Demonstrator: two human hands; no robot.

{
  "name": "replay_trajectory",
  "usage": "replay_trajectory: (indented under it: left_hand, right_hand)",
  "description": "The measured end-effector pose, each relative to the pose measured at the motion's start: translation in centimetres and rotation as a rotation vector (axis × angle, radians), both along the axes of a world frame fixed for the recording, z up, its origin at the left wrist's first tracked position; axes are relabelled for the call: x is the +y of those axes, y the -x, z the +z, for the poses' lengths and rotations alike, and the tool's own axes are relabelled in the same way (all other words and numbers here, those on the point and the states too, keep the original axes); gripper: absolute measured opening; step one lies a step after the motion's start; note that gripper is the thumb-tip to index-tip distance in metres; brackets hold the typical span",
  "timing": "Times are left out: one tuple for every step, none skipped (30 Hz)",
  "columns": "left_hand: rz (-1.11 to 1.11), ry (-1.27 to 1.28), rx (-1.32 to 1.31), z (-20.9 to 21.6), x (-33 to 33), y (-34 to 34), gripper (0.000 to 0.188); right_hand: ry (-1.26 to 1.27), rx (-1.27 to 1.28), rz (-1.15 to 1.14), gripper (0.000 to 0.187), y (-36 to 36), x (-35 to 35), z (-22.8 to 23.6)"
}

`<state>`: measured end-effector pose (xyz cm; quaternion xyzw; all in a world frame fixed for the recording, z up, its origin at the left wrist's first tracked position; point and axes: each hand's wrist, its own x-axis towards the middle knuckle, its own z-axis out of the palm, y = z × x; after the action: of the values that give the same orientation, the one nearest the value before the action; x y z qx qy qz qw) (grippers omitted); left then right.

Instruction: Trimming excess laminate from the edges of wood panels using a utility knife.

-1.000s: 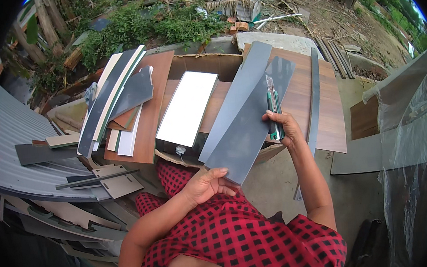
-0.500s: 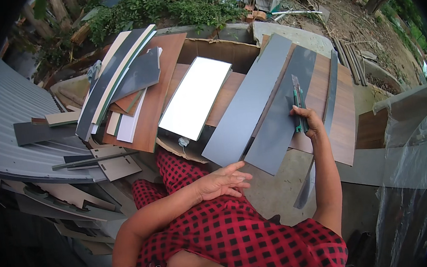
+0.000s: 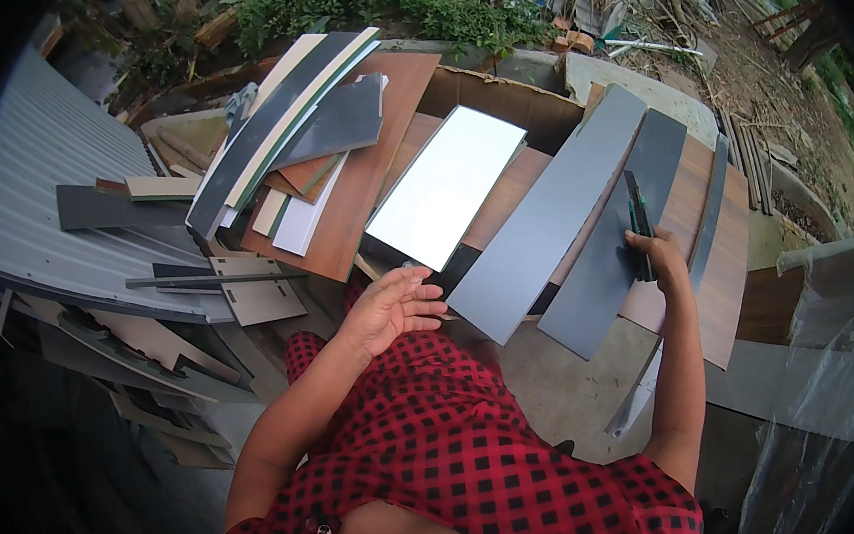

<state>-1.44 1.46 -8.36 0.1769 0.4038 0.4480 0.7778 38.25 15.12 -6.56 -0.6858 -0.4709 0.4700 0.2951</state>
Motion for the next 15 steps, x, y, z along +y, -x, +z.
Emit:
replay_trajectory:
  left_hand:
    - [0.075, 0.018, 0.016, -0.5, 0.3, 0.6, 0.032]
    - [0.152, 0.049, 0.052, -0.7, 0.5, 1.1, 0.028]
    - [0.157, 0.047, 0.054, -1.1, 0.8, 1.6, 0.028]
    - [0.202, 0.065, 0.095, -1.5, 1.1, 2.1, 0.033]
    - [0.245, 0.081, 0.135, -1.7, 1.4, 2.5, 0.038]
    - [0.275, 0.082, 0.134, -1.9, 1.9, 2.7, 0.041]
    - [0.276, 0.078, 0.134, -2.1, 2.3, 2.8, 0.041]
    - [0.335, 0.126, 0.174, -2.1, 2.7, 2.7, 0.039]
    - [0.394, 0.173, 0.214, -2.2, 3.2, 2.7, 0.037]
    - [0.394, 0.170, 0.215, -2.4, 3.6, 2.9, 0.037]
    - [0.356, 0.163, 0.172, -2.7, 4.1, 3.1, 0.038]
    - [0.317, 0.155, 0.130, -3.1, 4.5, 3.4, 0.039]
    - [0.318, 0.151, 0.132, -3.5, 4.8, 3.6, 0.039]
    - [0.280, 0.144, 0.115, -3.7, 5.1, 3.7, 0.040]
    - [0.242, 0.136, 0.099, -4.0, 5.4, 3.9, 0.042]
  right_hand:
    - [-0.006, -0.058, 0.014, 0.021, 0.2, 0.0, 0.2]
    - [-0.013, -0.114, 0.030, 0.021, 0.6, -0.1, 0.6]
    - [-0.015, -0.111, 0.035, 0.021, 1.1, -0.2, 1.0]
    - [0.002, -0.168, 0.033, 0.022, 1.8, -0.5, 1.5]
    - [0.018, -0.226, 0.030, 0.023, 2.1, -0.7, 1.9]
    - [0.014, -0.225, 0.031, 0.023, 2.0, -0.7, 1.7]
    - [-0.021, -0.276, 0.047, 0.025, 1.9, -0.7, 1.3]
    - [-0.056, -0.327, 0.062, 0.026, 1.8, -0.9, 1.0]
    - [-0.059, -0.326, 0.062, 0.026, 1.8, -1.1, 0.9]
    - [-0.077, -0.319, 0.067, 0.027, 2.0, -1.4, 0.8]
    - [-0.096, -0.312, 0.073, 0.028, 2.1, -1.7, 0.7]
    - [-0.129, -0.327, 0.083, 0.027, 2.1, -1.9, 0.4]
    - [-0.132, -0.324, 0.083, 0.027, 2.2, -2.1, 0.5]
    - [-0.135, -0.349, 0.069, 0.027, 2.7, -2.5, 0.9]
    - [-0.137, -0.373, 0.054, 0.027, 3.0, -2.8, 1.1]
